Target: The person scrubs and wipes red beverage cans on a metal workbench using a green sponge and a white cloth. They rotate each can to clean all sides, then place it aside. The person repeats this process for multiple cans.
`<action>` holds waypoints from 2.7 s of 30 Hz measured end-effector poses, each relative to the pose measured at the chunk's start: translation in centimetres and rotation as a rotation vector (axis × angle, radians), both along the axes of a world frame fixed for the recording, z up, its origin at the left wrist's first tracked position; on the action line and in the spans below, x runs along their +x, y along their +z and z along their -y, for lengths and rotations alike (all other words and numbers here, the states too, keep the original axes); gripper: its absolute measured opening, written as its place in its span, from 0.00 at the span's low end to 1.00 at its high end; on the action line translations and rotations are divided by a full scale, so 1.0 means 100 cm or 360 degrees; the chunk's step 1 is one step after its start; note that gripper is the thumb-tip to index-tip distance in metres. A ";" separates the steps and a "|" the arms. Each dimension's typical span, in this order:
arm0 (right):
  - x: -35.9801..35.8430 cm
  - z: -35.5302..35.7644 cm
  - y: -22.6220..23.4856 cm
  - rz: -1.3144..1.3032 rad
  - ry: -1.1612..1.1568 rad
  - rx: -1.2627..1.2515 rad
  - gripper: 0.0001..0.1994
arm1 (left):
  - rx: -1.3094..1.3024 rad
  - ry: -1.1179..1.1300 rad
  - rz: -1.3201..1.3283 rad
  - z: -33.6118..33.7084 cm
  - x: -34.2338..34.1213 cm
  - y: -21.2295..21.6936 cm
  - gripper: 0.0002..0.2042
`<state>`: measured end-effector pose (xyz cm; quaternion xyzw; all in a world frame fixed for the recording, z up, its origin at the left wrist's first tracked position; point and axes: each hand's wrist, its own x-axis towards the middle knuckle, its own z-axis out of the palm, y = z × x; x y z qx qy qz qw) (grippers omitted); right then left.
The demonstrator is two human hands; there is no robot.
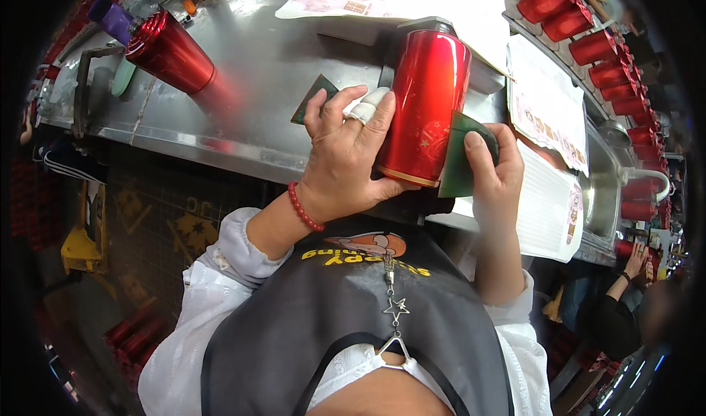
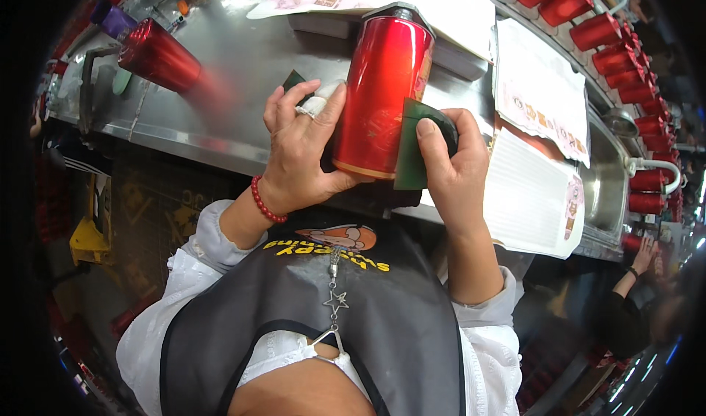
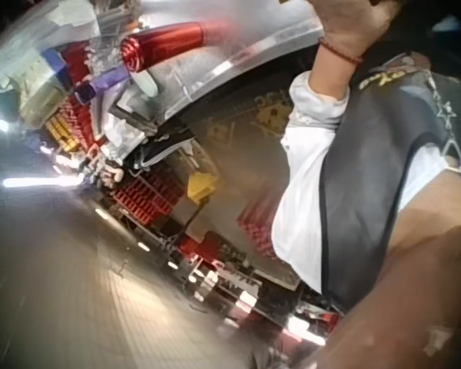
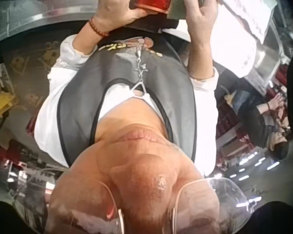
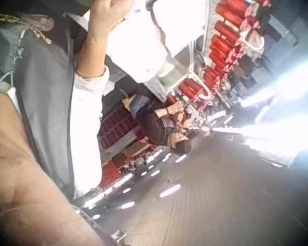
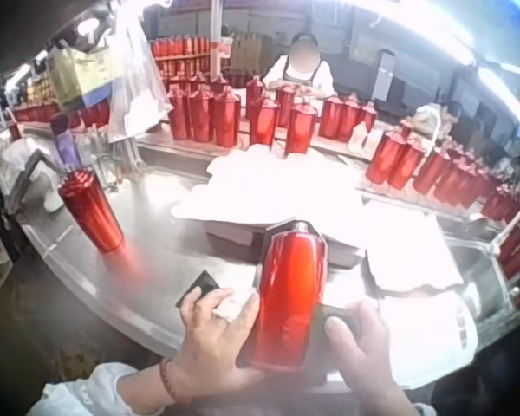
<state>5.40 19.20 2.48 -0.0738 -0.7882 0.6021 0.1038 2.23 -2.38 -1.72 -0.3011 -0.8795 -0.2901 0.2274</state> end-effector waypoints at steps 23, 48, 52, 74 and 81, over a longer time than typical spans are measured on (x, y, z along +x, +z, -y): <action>0.012 0.035 0.040 -0.0264 0.0813 0.0473 0.10 | 0.0006 -0.0204 0.0407 0.032 -0.013 -0.029 0.49; 0.017 0.009 -0.020 0.0085 0.0017 -0.0270 0.11 | -0.0250 -0.0753 -0.0267 0.011 -0.087 0.033 0.30; 0.016 0.004 -0.023 0.0124 0.0036 -0.0308 0.11 | -0.0214 -0.0799 -0.0299 0.006 -0.097 0.027 0.26; 0.013 -0.001 -0.029 0.0094 0.0079 -0.0399 0.09 | 0.0062 -0.0844 0.0031 -0.014 -0.127 0.039 0.29; 0.011 -0.003 -0.029 0.0073 0.0085 -0.0400 0.09 | 0.0243 -0.0733 0.0061 -0.002 -0.126 0.017 0.31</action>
